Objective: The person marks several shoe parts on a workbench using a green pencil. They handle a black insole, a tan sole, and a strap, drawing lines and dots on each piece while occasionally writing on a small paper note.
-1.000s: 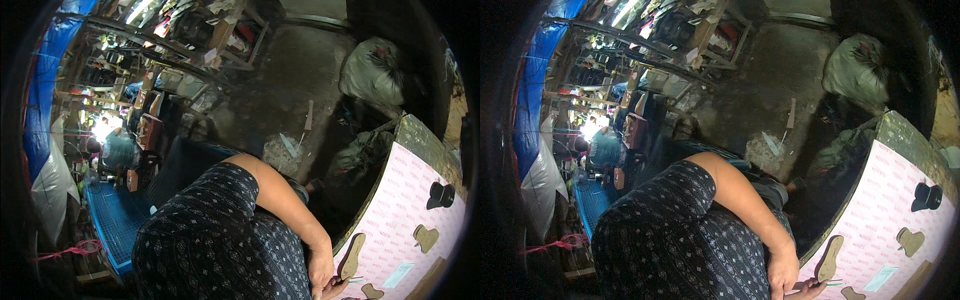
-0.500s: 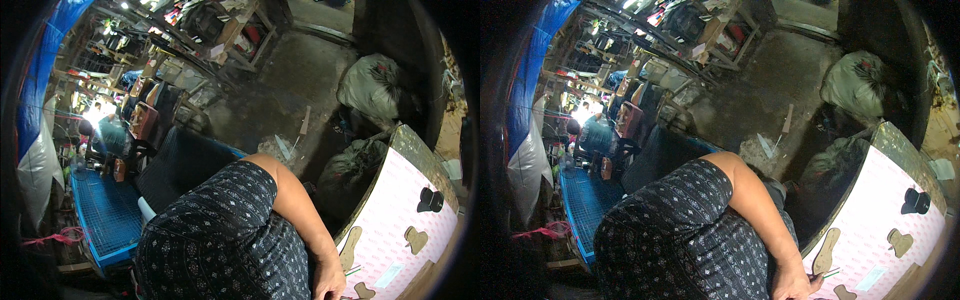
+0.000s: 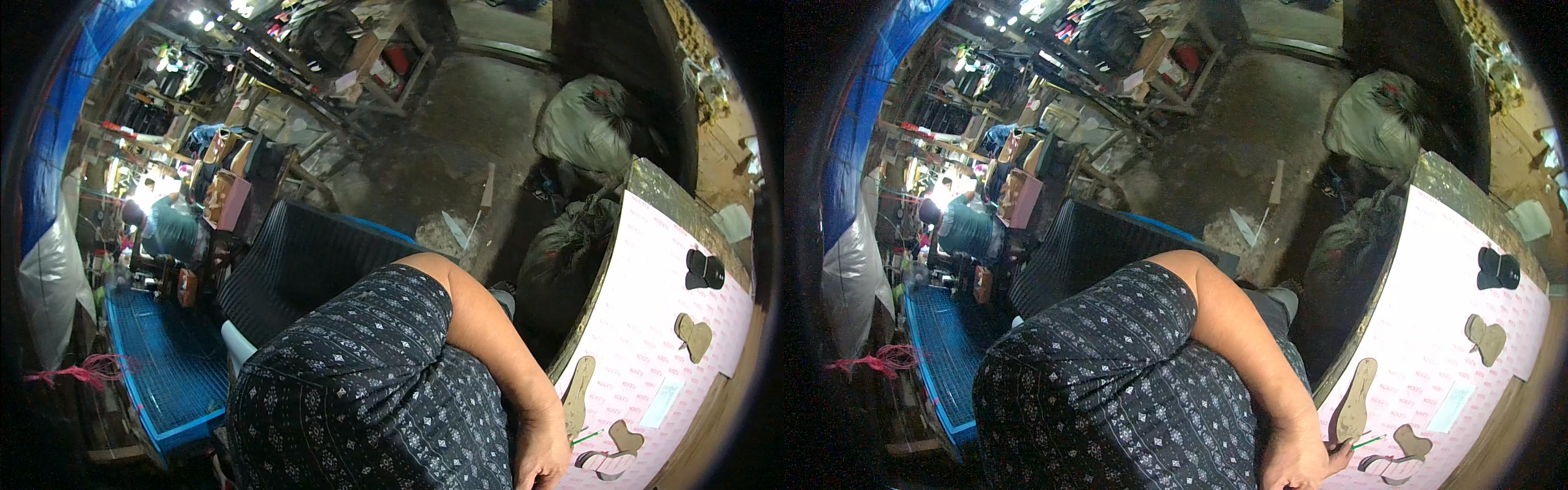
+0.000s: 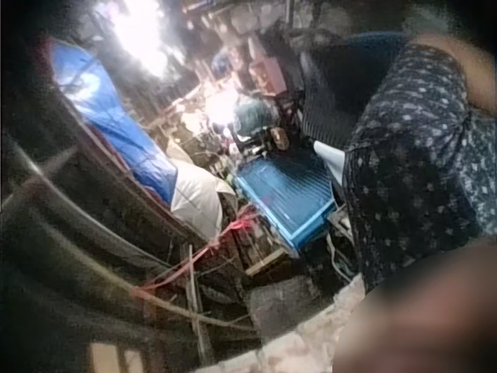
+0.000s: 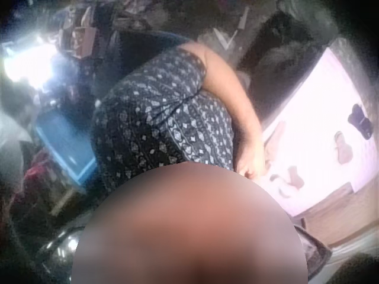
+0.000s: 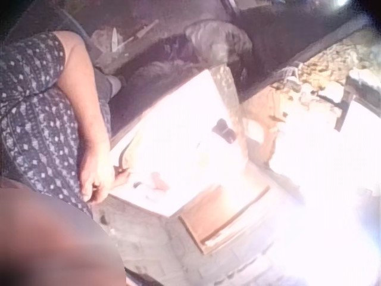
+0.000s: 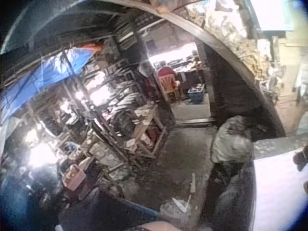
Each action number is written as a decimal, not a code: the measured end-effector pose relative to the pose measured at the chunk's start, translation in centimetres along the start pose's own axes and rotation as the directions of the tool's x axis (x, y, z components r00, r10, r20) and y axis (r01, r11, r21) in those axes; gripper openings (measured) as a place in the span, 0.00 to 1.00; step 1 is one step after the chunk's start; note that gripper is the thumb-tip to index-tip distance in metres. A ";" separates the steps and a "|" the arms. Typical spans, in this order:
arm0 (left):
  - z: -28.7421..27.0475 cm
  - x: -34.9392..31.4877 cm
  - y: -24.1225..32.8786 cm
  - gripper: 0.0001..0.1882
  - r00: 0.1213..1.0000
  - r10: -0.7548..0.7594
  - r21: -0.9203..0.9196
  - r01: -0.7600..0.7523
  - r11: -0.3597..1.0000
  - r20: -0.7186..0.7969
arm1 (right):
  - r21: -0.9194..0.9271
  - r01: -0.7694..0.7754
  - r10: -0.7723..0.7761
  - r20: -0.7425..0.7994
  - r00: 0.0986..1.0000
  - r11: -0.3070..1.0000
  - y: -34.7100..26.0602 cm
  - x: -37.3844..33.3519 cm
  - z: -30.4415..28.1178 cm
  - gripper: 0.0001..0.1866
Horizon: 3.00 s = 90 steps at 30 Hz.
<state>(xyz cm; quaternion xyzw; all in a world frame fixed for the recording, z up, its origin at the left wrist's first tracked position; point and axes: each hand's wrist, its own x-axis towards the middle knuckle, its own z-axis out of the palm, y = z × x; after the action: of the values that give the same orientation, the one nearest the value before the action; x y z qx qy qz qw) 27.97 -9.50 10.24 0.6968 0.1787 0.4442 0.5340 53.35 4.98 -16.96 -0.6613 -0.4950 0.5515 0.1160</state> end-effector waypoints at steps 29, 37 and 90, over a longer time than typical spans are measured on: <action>-4.6 1.7 -1.2 0.07 0.892 0.172 -0.635 0.152 0.757 0.419 | 0.640 -0.034 0.403 -0.441 0.802 0.767 7.9 -13.1 1.0 0.12; -11.3 -2.0 -8.4 0.11 0.691 -0.078 -0.457 0.553 0.697 0.718 | 0.771 0.085 0.461 -0.460 0.759 0.631 11.4 -18.0 2.7 0.14; -37.9 -29.9 -19.6 0.09 -0.174 -0.677 -0.673 0.434 0.598 -0.715 | 0.826 0.222 0.363 -0.448 0.817 0.518 9.2 -18.6 -0.9 0.10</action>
<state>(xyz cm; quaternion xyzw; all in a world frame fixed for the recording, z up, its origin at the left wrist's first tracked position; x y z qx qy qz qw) -14.55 -1.77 -18.95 0.0336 0.7114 0.5041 0.4885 60.79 -13.63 -11.66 -0.6706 -0.0719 0.5003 0.5429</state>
